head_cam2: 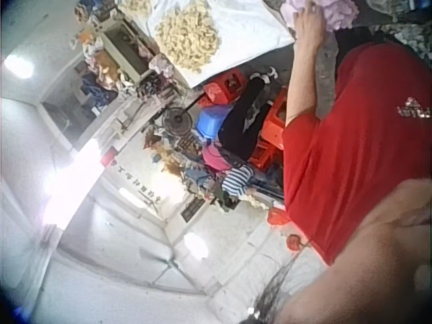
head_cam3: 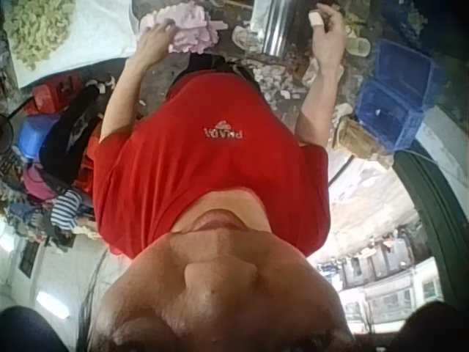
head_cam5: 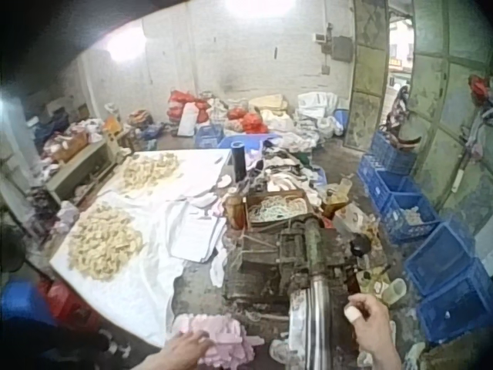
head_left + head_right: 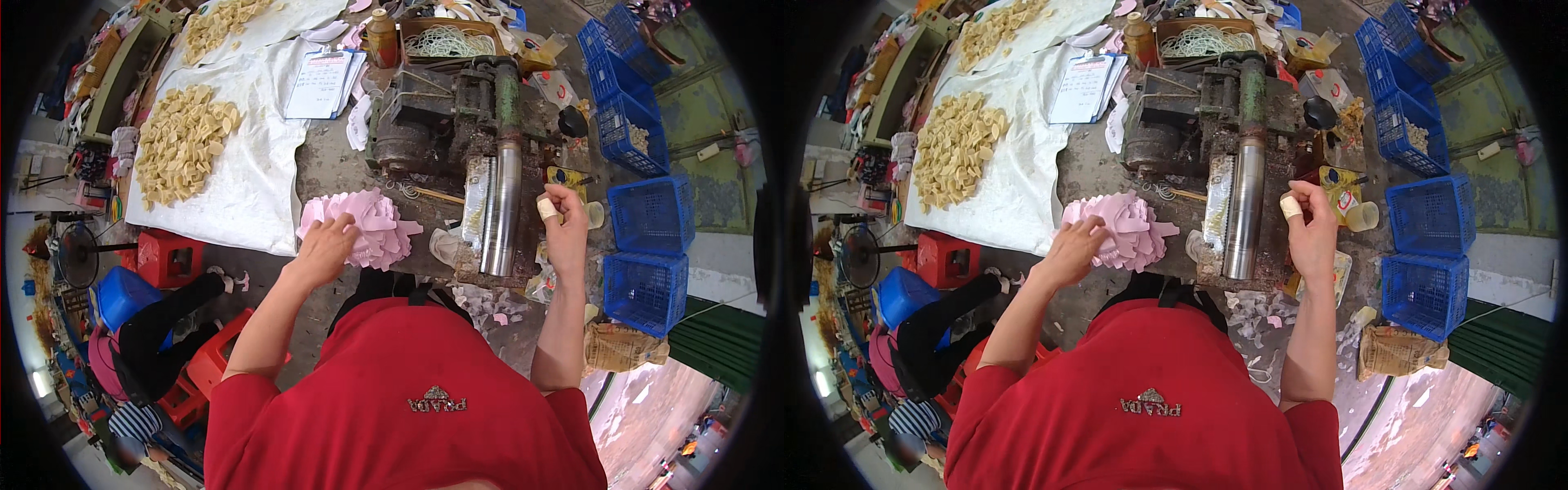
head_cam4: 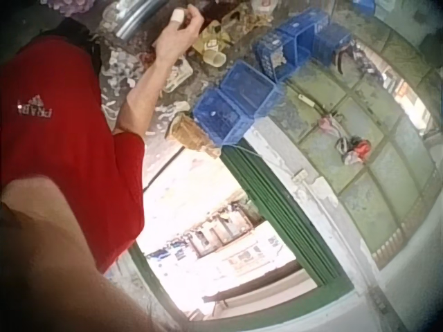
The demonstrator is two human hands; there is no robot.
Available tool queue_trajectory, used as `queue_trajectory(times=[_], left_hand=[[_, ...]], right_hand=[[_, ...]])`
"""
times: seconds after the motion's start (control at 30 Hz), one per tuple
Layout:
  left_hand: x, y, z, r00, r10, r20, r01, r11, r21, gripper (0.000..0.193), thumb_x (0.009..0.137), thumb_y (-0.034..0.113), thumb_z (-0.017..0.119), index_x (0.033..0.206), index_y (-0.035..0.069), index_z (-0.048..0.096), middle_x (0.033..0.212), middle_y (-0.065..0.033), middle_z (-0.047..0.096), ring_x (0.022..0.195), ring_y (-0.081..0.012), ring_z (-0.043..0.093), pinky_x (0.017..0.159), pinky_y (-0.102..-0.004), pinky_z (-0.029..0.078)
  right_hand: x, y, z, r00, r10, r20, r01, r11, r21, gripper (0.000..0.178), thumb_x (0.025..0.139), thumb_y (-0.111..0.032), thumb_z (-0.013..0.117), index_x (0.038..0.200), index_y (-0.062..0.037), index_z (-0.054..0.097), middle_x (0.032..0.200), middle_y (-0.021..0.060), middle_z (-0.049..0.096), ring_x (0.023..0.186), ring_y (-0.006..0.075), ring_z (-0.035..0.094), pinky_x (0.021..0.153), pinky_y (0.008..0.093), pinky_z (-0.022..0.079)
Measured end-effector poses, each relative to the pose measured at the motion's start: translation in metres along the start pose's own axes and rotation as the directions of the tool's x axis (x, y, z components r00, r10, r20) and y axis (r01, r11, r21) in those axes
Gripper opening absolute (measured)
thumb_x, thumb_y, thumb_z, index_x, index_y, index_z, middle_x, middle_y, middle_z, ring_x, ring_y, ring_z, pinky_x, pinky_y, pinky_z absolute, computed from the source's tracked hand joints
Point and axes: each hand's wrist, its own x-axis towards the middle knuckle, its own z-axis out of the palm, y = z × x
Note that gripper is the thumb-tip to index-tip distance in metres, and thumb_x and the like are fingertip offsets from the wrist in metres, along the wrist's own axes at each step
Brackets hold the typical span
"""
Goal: The person aligns and attaches pink fabric pieces onto shoe components by hand and presses them against a roller machine.
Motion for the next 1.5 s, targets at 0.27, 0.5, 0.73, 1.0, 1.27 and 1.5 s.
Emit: queue_trajectory(times=[0.27, 0.5, 0.73, 1.0, 1.27, 1.5], left_hand=[[0.023, 0.028, -0.056, 0.997, -0.025, -0.069, -0.041, 0.582, -0.812, 0.05, 0.079, 0.001, 0.057, 0.127, 0.01, 0.045, 0.108, -0.0152, 0.058, 0.098, -0.0267, 0.058, 0.083, -0.0392, 0.047], [0.049, 0.106, -0.066, 0.967, -0.16, -0.2, -0.256, -0.561, -0.788, 0.061, 0.089, 0.012, 0.057, 0.14, 0.005, 0.024, 0.124, -0.0129, 0.053, 0.108, -0.0192, 0.054, 0.091, -0.0346, 0.047], [0.055, 0.128, -0.068, 0.956, -0.228, -0.182, -0.284, -0.584, -0.761, 0.059, 0.091, 0.012, 0.056, 0.14, 0.007, 0.024, 0.12, -0.0101, 0.054, 0.106, -0.0163, 0.054, 0.089, -0.0318, 0.046], [0.063, 0.124, -0.069, 0.936, -0.285, -0.208, -0.283, -0.257, -0.924, 0.048, 0.092, 0.007, 0.052, 0.135, 0.005, 0.031, 0.099, -0.0026, 0.052, 0.085, -0.0084, 0.051, 0.075, -0.0243, 0.046], [0.062, 0.115, -0.069, 0.97, -0.22, -0.099, -0.13, -0.13, -0.983, 0.055, 0.089, 0.009, 0.055, 0.137, 0.005, 0.029, 0.105, -0.0019, 0.047, 0.09, -0.0093, 0.047, 0.081, -0.0236, 0.042], [0.066, 0.112, -0.072, 0.964, -0.201, -0.176, -0.175, 0.019, -0.984, 0.06, 0.087, 0.006, 0.055, 0.139, 0.007, 0.025, 0.11, -0.0037, 0.044, 0.1, -0.0109, 0.045, 0.089, -0.0257, 0.039]], right_hand=[[-0.015, -0.048, 0.017, 0.981, -0.186, 0.053, 0.18, 0.979, 0.1, 0.017, 0.082, 0.0, 0.058, 0.098, -0.0027, 0.06, 0.092, 0.0063, 0.062, 0.082, 0.0142, 0.058, 0.075, 0.0271, 0.046], [-0.036, -0.082, 0.081, 0.897, -0.443, 0.005, 0.442, 0.894, -0.078, 0.018, 0.076, -0.012, 0.067, 0.092, -0.0074, 0.062, 0.103, 0.0076, 0.054, 0.1, 0.0282, 0.046, 0.088, 0.0406, 0.034], [-0.032, -0.075, 0.077, 0.902, -0.431, -0.023, 0.431, 0.902, -0.019, 0.01, 0.077, -0.009, 0.066, 0.085, -0.0085, 0.061, 0.103, 0.0061, 0.054, 0.098, 0.0274, 0.045, 0.087, 0.0404, 0.032], [-0.022, -0.066, 0.053, 0.824, -0.566, 0.006, 0.557, 0.808, -0.194, 0.011, 0.079, -0.002, 0.058, 0.088, -0.008, 0.058, 0.099, 0.0061, 0.057, 0.093, 0.0249, 0.05, 0.084, 0.0375, 0.037], [-0.008, -0.053, 0.019, 0.885, -0.432, 0.175, 0.447, 0.892, -0.062, 0.022, 0.077, -0.014, 0.068, 0.093, -0.0045, 0.055, 0.097, 0.0091, 0.059, 0.094, 0.0257, 0.053, 0.084, 0.0362, 0.042], [-0.02, -0.059, 0.029, 0.976, -0.201, 0.08, 0.135, 0.856, 0.498, 0.007, 0.086, -0.007, 0.057, 0.088, -0.0021, 0.053, 0.094, 0.0095, 0.06, 0.087, 0.0179, 0.058, 0.079, 0.0312, 0.046]])
